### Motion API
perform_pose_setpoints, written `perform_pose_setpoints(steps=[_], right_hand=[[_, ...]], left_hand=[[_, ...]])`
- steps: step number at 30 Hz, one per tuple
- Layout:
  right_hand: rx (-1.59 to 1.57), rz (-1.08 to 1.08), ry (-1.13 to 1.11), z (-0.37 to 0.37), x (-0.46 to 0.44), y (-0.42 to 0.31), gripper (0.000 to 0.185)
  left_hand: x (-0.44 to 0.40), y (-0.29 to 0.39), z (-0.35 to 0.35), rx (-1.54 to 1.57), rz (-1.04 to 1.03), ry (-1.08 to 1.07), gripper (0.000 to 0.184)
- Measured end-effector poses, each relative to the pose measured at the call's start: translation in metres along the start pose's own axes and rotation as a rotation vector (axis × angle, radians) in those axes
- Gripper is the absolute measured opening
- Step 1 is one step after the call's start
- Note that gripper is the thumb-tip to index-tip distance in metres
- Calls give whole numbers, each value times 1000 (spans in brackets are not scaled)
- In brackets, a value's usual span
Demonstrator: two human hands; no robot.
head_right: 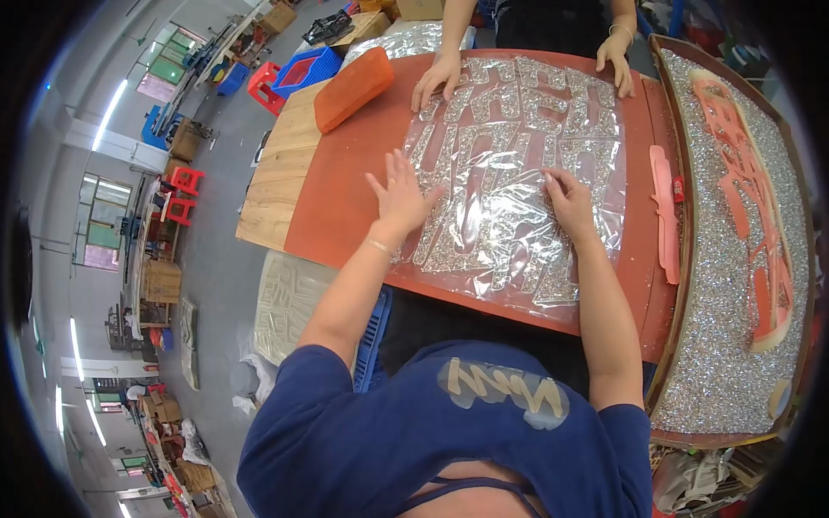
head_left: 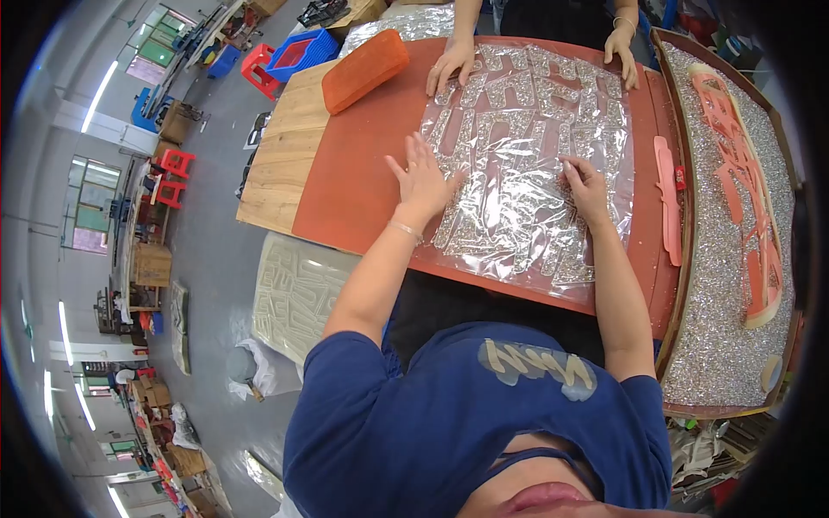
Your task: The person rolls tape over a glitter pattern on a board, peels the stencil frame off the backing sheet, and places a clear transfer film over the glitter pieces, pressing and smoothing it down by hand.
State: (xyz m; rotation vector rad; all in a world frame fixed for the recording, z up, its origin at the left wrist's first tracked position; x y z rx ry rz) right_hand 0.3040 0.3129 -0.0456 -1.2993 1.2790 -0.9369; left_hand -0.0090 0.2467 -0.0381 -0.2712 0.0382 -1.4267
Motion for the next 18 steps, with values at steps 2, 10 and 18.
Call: perform_pose_setpoints(steps=[2, 10, 18], right_hand=[[12, 76, -10, -4, 4, -7, 20], [48, 247, -110, -10, 37, -79, 20], [754, 391, 624, 158, 158, -206, 22]], left_hand=[[7, 13, -1, 35, -54, 109, 91], [149, 88, 23, 142, -234, 232, 85], [267, -83, -166, 172, -125, 65, 57]])
Point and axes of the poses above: each hand's wrist, its own x-axis away from the middle knuckle, its own z-axis out of the back of the hand, y = z × x, the point moved 10 cm from there along -x, towards the middle knuckle, and after that the axes turned 15 degrees about -x, right-handed, at the moved point
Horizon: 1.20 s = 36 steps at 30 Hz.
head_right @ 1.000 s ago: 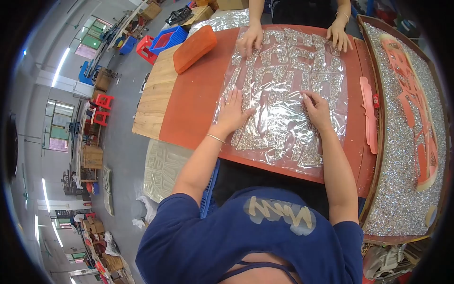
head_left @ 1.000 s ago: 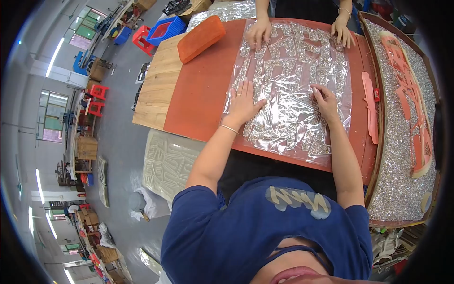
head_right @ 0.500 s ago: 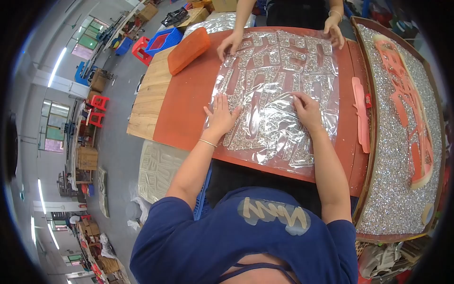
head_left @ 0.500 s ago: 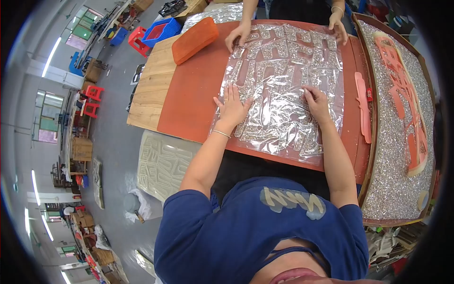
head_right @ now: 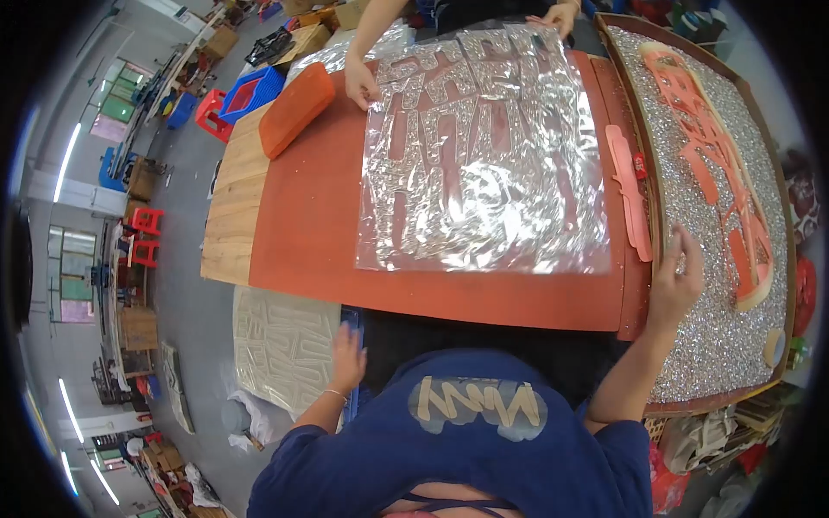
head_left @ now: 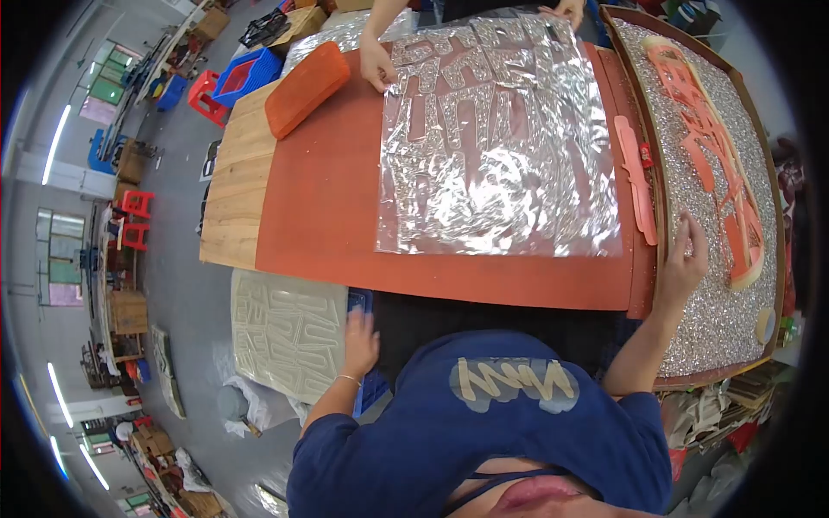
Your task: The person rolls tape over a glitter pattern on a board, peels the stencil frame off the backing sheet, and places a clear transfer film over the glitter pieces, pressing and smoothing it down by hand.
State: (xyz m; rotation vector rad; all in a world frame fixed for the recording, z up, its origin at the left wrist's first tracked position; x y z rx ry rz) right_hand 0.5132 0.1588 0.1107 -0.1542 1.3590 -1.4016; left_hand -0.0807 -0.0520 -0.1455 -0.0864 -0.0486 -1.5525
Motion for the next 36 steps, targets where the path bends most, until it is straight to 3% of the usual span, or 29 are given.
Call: perform_pose_setpoints(steps=[1, 3, 4, 6, 7, 9, 10, 13, 15, 18, 19, 21, 22, 23, 24, 25, 28, 31, 33, 34, 36], right_hand=[[11, -2, 14, 16, 3, 12, 22], [539, -1, -81, 38, 12, 38, 24], [552, -4, -71, 53, 20, 53, 24], [789, -157, -233, 59, 40, 92, 28], [798, -155, -222, 64, 44, 94, 28], [822, -428, -466, 58, 63, 121, 29], [831, -425, -459, 61, 66, 126, 29], [656, -126, -253, 69, 70, 139, 25], [712, -194, -248, 70, 69, 131, 25], [935, -224, -424, 71, 76, 189, 28], [818, -312, -275, 84, 75, 200, 32], [798, -334, -321, 96, 71, 234, 40], [768, -277, -325, 90, 64, 213, 41], [895, -355, -364, 97, 59, 227, 42], [854, -337, -397, 106, 54, 255, 44], [845, -339, -390, 97, 48, 243, 45], [839, -390, -361, 73, 50, 171, 50], [897, -374, -378, 80, 48, 186, 52], [867, -344, -380, 85, 47, 204, 51], [843, -315, -367, 89, 45, 210, 50], [837, -340, -354, 80, 47, 187, 49]], left_hand=[[24, -62, -60, -44, 225, -117, 73], [40, -112, -51, -99, 830, -433, 95], [32, -117, -58, -97, 814, -432, 95], [36, -142, -87, 11, 1032, -584, 111], [27, -144, -90, 19, 1020, -581, 111], [10, -144, -95, -66, 977, -655, 113], [6, -146, -101, -58, 969, -655, 113], [23, -183, -160, -79, 1050, -741, 115], [31, -218, -231, -86, 911, -689, 97], [23, -176, -158, 70, 1007, -632, 93], [19, -200, -220, -368, 709, -683, 89], [22, -191, -171, -209, 996, -495, 97], [12, -175, -124, -85, 1045, -523, 101], [17, -199, -171, -94, 962, -482, 105], [16, -194, -172, 10, 1030, -560, 100], [17, -193, -168, 103, 1103, -488, 93], [23, -190, -147, 112, 1093, -567, 87], [28, -187, -160, 82, 977, -481, 73], [25, -183, -143, 116, 781, -299, 45], [29, -184, -135, 114, 780, -301, 45], [39, -190, -101, 242, 909, -183, 27]])
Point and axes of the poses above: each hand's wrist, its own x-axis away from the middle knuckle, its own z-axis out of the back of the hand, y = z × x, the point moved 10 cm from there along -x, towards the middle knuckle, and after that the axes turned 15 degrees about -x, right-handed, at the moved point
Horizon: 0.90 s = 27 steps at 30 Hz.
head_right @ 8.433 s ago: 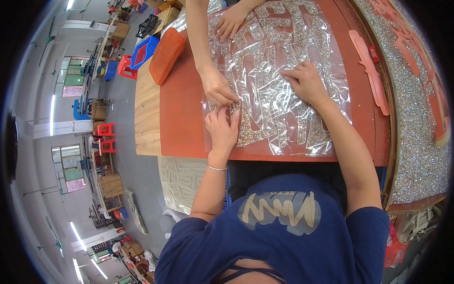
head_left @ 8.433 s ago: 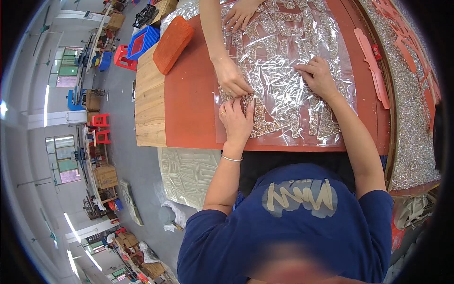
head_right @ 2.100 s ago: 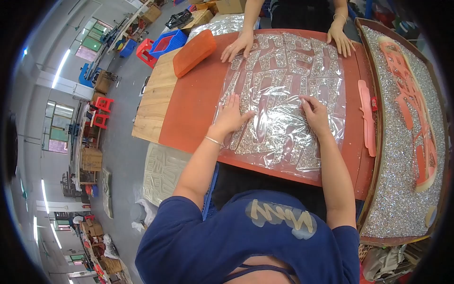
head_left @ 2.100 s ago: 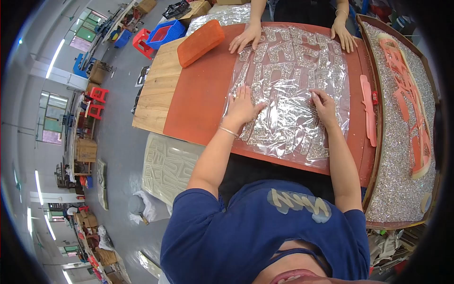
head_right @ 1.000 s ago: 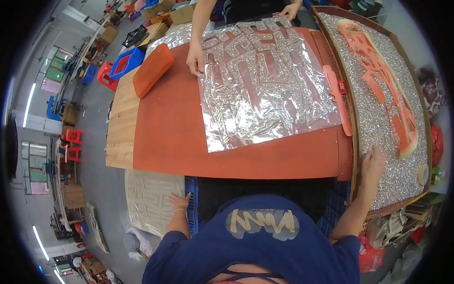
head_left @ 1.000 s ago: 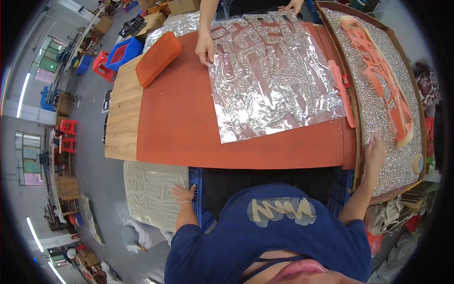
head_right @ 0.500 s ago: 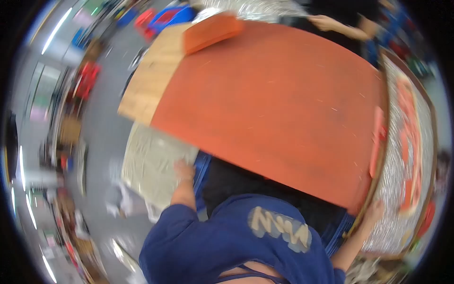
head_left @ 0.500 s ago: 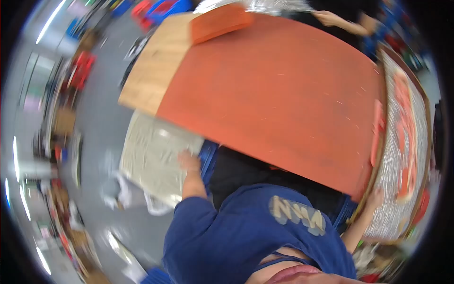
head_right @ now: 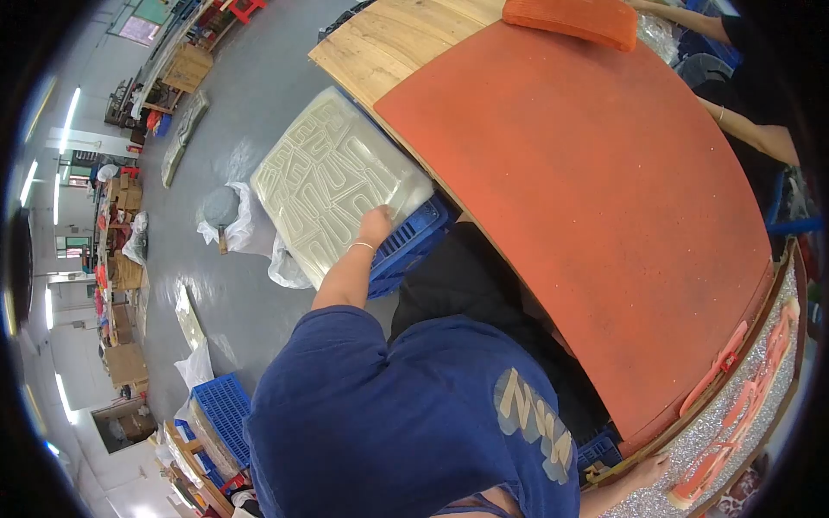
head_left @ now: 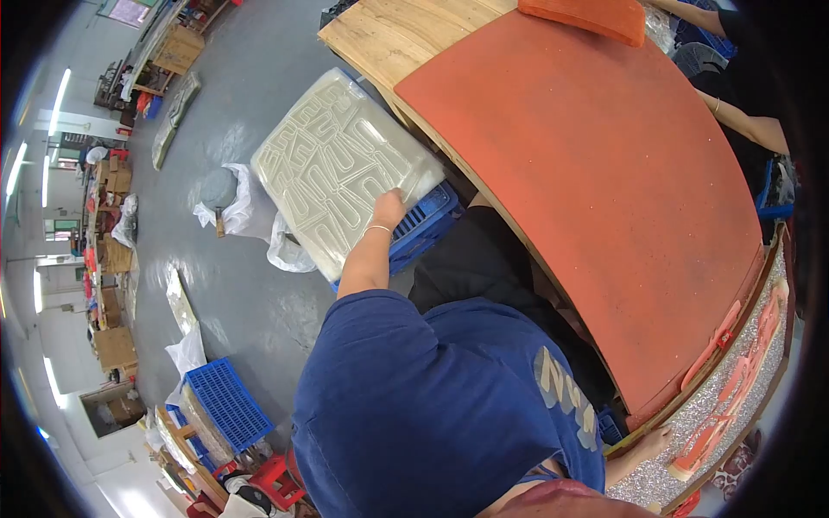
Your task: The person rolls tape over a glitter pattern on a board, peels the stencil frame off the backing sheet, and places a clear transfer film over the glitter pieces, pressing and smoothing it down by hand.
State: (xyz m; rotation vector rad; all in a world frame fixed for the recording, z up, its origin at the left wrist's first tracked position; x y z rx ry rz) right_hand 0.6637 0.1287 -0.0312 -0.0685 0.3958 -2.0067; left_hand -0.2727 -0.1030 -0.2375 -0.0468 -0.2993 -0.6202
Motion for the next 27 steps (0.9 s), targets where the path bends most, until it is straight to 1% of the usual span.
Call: perform_pose_setpoints(steps=[1, 2, 3, 4, 5, 6, 7, 9, 10, 12, 13, 15, 16, 18, 19, 20, 22, 24, 26, 27], right_hand=[[-12, -20, 2, 2, 3, -6, 48], [-14, -20, -1, 1, 3, -2, 48], [-1, 24, 15, 2, 2, -1, 47], [7, 72, 31, 0, -1, -2, 47], [-6, 86, 24, -3, -4, 1, 47], [41, 174, 19, -3, -6, -1, 44], [87, 262, 16, -5, -8, -6, 41], [49, 284, 26, -8, -11, -7, 39], [26, 294, 42, -9, -12, -7, 37], [25, 315, 16, -14, -16, 1, 34], [40, 326, -2, -19, -19, 3, 32], [33, 346, 23, -18, -20, -1, 31], [25, 354, 39, -18, -18, -4, 31], [14, 369, 69, -15, -17, -14, 31], [4, 378, 83, -13, -16, -19, 31], [-1, 384, 96, -12, -14, -24, 30], [-20, 385, 127, -5, -10, -31, 30], [-32, 382, 146, 0, -5, -36, 30], [-40, 385, 146, 4, -2, -39, 29], [-19, 405, 136, 1, -4, -36, 29]], left_hand=[[-2, -2, -5, -3, -1, 1, 27], [1, -16, 11, 94, 115, 226, 25], [11, -34, 27, 190, 236, 453, 25], [11, -40, 29, 188, 246, 462, 25], [19, -49, 45, 233, 316, 485, 27], [27, -60, 58, 278, 388, 509, 29], [31, -67, 68, 275, 405, 525, 29], [36, -84, 84, 351, 461, 556, 38], [34, -93, 93, 348, 472, 573, 38], [12, -95, 98, 215, 325, 380, 49], [13, -101, 106, 212, 339, 397, 49], [11, -109, 102, 513, 376, 357, 57], [7, -116, 105, 517, 381, 368, 57], [15, -158, 129, 687, 551, 630, 57], [20, -175, 161, 453, 641, 752, 53], [31, -175, 208, 215, 722, 863, 51], [59, -131, 316, 179, 626, 992, 46], [93, -48, 403, 148, 422, 1220, 40], [141, 47, 452, 420, 189, 1253, 37], [154, 86, 459, 533, 9, 1290, 29]])
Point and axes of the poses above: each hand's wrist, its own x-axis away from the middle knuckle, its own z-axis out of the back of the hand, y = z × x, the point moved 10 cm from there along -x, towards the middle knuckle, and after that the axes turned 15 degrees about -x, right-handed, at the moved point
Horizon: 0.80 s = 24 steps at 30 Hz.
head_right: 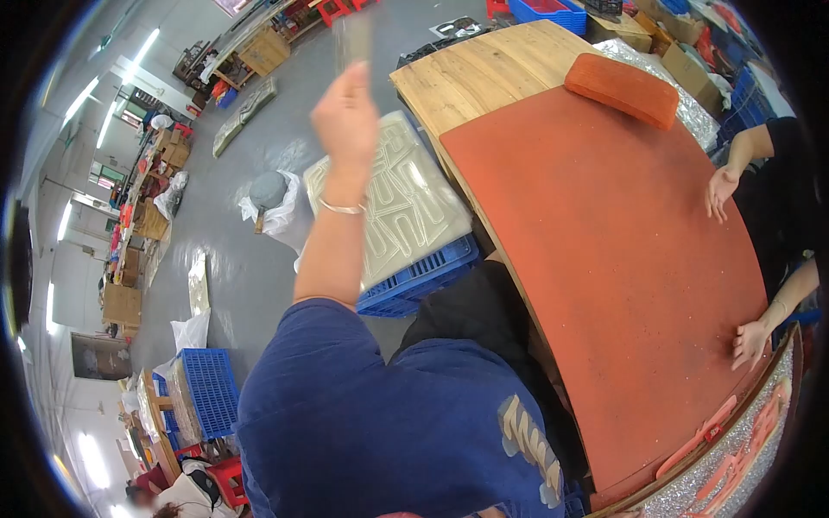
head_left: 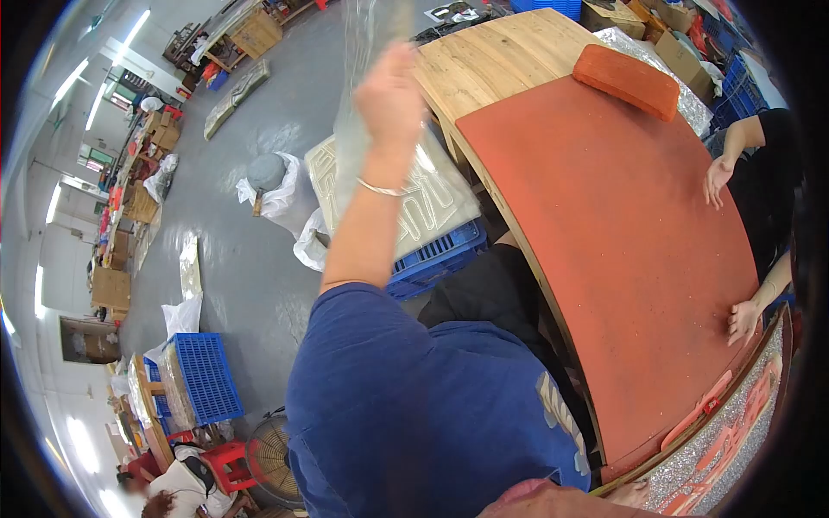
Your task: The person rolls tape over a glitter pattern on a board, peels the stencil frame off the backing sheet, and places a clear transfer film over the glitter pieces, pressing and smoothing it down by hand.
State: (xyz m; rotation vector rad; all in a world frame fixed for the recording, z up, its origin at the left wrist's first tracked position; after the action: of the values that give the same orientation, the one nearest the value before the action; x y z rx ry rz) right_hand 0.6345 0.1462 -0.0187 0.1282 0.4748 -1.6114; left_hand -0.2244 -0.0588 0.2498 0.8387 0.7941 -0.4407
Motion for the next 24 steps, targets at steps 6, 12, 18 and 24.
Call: perform_pose_setpoints(steps=[6, 12, 18, 24], right_hand=[[-3, 58, -13, 0, 8, 5, 31], [-14, -38, 31, 5, 20, -1, 19], [-74, -69, 26, 11, 19, -18, 19], [-230, 18, 189, 36, 15, -56, 24]], left_hand=[[169, 221, -37, 582, -556, -260, 20], [384, 277, -54, 710, -984, -805, 33], [464, 255, -32, 707, -1140, -962, 33], [462, 247, -16, 896, -1233, -1015, 32]])
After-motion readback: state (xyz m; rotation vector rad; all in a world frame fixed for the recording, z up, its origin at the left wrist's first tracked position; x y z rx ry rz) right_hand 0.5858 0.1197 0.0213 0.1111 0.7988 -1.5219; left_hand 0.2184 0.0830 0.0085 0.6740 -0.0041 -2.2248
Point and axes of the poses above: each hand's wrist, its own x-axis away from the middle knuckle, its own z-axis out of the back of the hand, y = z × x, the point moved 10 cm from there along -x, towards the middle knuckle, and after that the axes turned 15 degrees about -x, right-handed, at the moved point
